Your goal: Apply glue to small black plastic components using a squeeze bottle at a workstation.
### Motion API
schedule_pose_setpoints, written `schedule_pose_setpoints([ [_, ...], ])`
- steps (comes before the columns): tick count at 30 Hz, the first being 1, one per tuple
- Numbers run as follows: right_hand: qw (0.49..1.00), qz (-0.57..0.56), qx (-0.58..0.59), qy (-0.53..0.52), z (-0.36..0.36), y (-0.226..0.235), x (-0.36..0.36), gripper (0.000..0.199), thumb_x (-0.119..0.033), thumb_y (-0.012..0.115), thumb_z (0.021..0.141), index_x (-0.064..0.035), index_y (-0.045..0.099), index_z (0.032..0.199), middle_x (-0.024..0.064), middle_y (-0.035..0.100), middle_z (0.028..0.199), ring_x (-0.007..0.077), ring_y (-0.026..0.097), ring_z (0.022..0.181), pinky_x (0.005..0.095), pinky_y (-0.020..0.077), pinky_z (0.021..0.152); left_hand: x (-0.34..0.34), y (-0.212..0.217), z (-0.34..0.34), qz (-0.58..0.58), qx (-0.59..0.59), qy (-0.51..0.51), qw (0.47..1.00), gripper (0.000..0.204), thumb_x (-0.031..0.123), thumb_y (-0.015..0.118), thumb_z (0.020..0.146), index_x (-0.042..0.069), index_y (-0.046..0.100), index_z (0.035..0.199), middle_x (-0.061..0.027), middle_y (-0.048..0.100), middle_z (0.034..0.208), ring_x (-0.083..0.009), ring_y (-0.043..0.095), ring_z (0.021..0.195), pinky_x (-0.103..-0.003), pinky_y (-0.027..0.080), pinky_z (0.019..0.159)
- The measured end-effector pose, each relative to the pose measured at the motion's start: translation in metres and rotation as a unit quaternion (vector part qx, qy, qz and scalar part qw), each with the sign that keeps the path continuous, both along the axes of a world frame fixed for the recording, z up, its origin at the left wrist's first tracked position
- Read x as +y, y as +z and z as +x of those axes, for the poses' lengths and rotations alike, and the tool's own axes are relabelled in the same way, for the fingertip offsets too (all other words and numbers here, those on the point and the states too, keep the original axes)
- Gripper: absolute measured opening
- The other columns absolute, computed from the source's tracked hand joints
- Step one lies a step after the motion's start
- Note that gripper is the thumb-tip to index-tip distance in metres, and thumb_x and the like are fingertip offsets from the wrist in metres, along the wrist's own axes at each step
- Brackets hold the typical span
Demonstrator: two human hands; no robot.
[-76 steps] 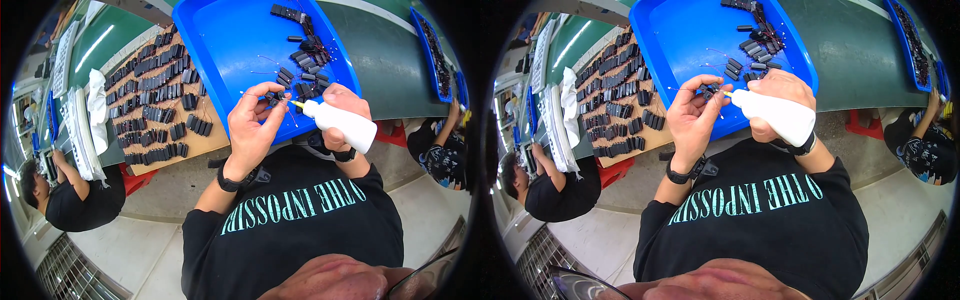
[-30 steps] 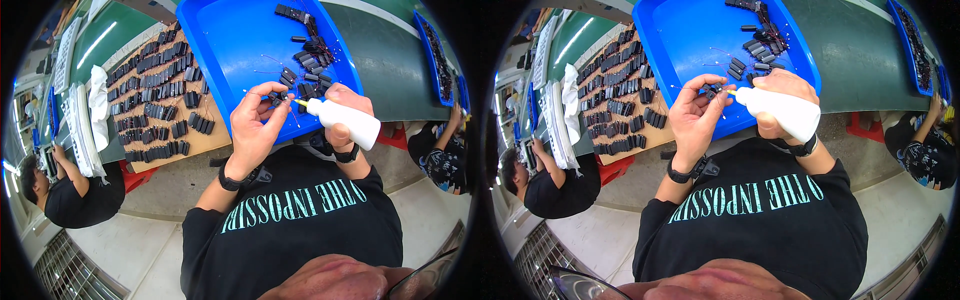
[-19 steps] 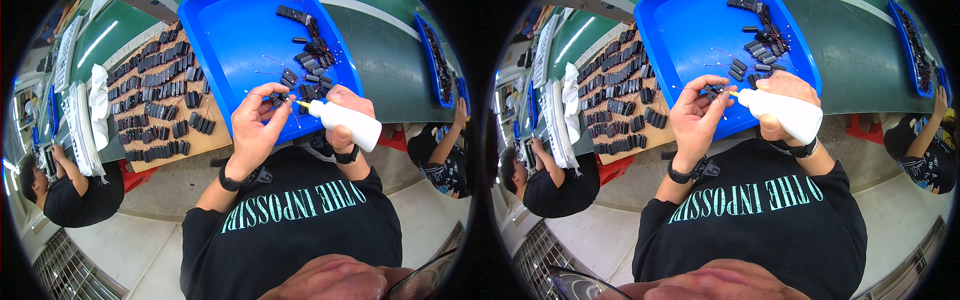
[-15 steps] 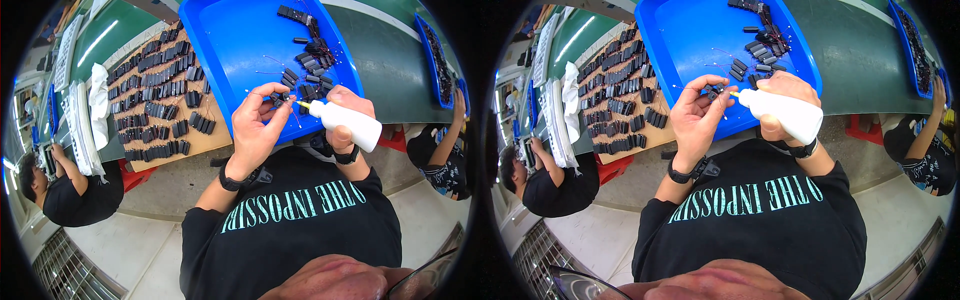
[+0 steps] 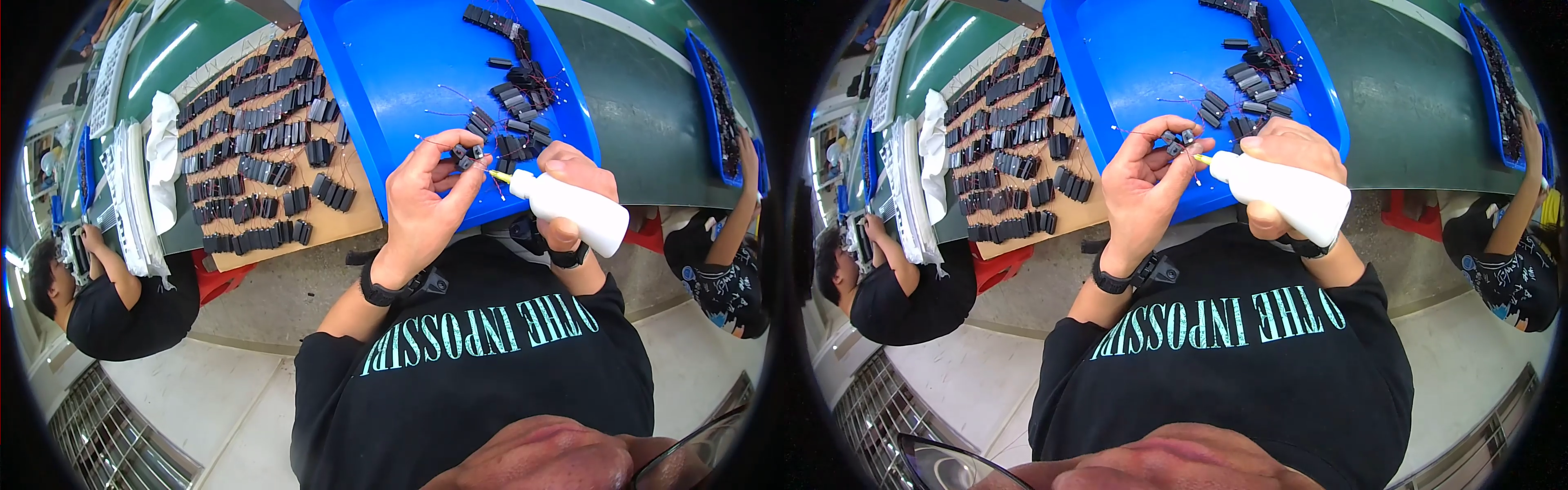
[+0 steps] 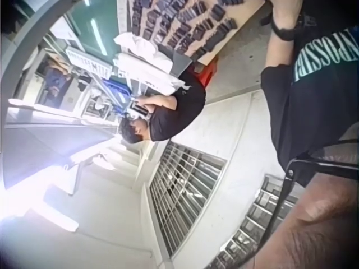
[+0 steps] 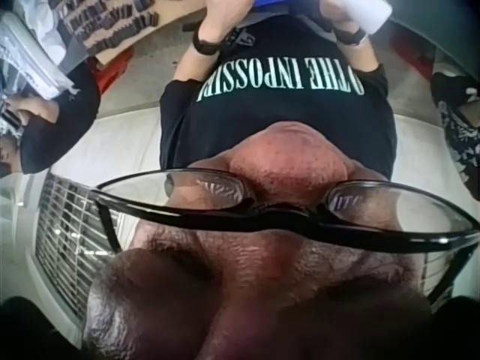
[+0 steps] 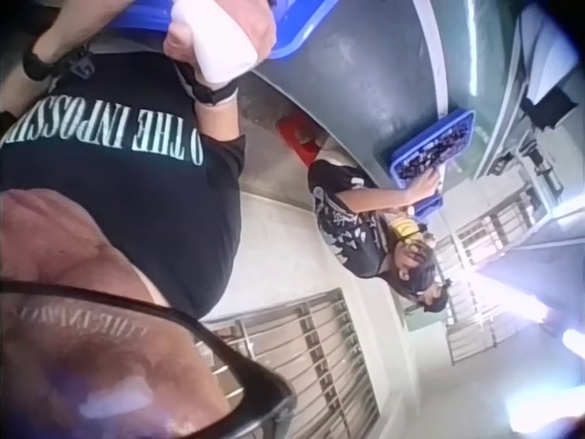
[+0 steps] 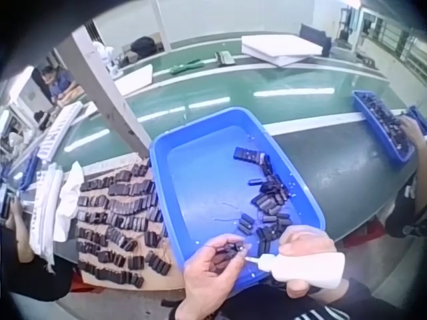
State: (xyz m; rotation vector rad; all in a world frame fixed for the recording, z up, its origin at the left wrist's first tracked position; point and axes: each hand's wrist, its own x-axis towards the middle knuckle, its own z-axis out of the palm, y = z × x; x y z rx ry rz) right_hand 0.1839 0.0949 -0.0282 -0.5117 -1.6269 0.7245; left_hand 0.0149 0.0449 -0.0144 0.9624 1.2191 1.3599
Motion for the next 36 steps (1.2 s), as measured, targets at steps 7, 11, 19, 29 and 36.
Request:
schedule_pose_setpoints([
  [7, 0.999, 0.015, -0.012, -0.043, -0.008, -0.002, -0.001, 0.066, -0.059, 0.065, 0.081, 0.0044, 0.06, 0.099, 0.0094, 0.056, 0.07, 0.0208, 0.052, 0.056, 0.0303, 0.0401, 0.05, -0.002, -0.003, -0.003, -0.005, 0.041, -0.031, 0.999, 0.027, -0.007, 0.059, 0.088, -0.005, 0.053, 0.115, -0.0091, 0.061, 0.109, -0.0177, 0.066, 0.098, -0.023, 0.055, 0.075],
  [11, 0.997, 0.028, -0.022, -0.067, -0.009, -0.004, -0.001, 0.069, -0.062, 0.064, 0.081, 0.0039, 0.059, 0.102, 0.0075, 0.052, 0.068, 0.0174, 0.048, 0.054, 0.0279, 0.0348, 0.047, -0.002, -0.003, -0.002, -0.005, 0.044, -0.031, 0.999, 0.028, -0.008, 0.06, 0.088, -0.005, 0.053, 0.115, -0.0088, 0.061, 0.109, -0.0172, 0.066, 0.098, -0.022, 0.055, 0.075],
  [19, 0.996, 0.024, -0.031, -0.075, -0.008, -0.008, -0.002, 0.07, -0.062, 0.064, 0.08, 0.0045, 0.059, 0.101, 0.0089, 0.054, 0.069, 0.0185, 0.05, 0.056, 0.0287, 0.0365, 0.048, -0.003, -0.005, -0.003, 0.002, 0.049, -0.028, 0.998, 0.028, -0.008, 0.06, 0.087, -0.005, 0.053, 0.115, -0.0093, 0.061, 0.108, -0.0176, 0.066, 0.099, -0.023, 0.055, 0.077],
  [29, 0.998, 0.0, -0.01, -0.065, -0.01, -0.007, -0.004, 0.069, -0.063, 0.065, 0.08, 0.0033, 0.059, 0.1, 0.01, 0.055, 0.07, 0.0184, 0.049, 0.057, 0.0282, 0.0367, 0.049, -0.004, -0.002, -0.004, 0.002, 0.047, -0.03, 0.998, 0.027, -0.008, 0.06, 0.087, -0.005, 0.054, 0.114, -0.0095, 0.061, 0.108, -0.0181, 0.066, 0.099, -0.023, 0.056, 0.078],
  [36, 0.997, -0.007, -0.009, -0.076, -0.011, -0.006, -0.005, 0.068, -0.063, 0.063, 0.081, 0.0018, 0.057, 0.102, 0.0099, 0.054, 0.07, 0.0171, 0.048, 0.055, 0.0275, 0.0352, 0.048, -0.004, -0.001, -0.005, 0.002, 0.052, -0.032, 0.998, 0.027, -0.007, 0.06, 0.087, -0.004, 0.054, 0.113, -0.0098, 0.061, 0.107, -0.0178, 0.066, 0.099, -0.024, 0.056, 0.078],
])
